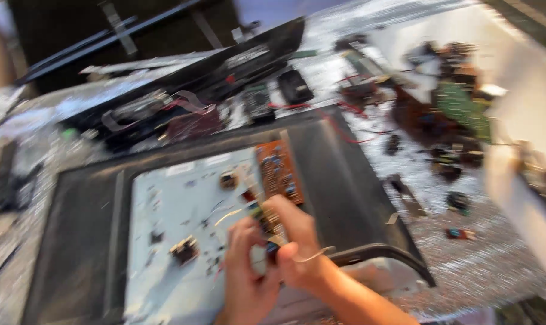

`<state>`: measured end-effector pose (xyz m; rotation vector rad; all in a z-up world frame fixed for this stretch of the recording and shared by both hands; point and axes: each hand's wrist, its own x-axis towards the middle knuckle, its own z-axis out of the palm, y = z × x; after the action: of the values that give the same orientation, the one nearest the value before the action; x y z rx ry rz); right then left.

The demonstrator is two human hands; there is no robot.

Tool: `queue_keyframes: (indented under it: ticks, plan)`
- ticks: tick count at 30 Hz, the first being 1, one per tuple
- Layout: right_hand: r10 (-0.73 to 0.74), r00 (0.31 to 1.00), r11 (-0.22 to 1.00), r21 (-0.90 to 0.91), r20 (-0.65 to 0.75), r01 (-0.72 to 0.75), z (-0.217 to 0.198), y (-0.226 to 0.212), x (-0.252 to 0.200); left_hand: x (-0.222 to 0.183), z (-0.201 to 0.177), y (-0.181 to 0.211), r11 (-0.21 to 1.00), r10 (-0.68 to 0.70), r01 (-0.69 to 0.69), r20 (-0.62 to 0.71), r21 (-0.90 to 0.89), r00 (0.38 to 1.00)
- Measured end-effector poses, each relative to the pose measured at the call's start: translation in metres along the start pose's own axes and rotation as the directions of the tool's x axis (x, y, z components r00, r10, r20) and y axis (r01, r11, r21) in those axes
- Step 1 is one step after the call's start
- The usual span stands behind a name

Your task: Inspecting a circuit board and attempting to plug a wire connector into its socket during a TV repair.

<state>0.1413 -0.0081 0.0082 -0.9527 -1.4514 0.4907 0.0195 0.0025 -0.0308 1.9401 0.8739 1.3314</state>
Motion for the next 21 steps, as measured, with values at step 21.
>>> queue_keyframes:
  ticks: [21]
  plan:
    - [0.414,0.859,0.866,0.422,-0.302,-0.269,0.002,0.009,0.005,-0.005,-0.028,0.0,0.946,0.133,-0.159,-0.107,-0.284,0.985]
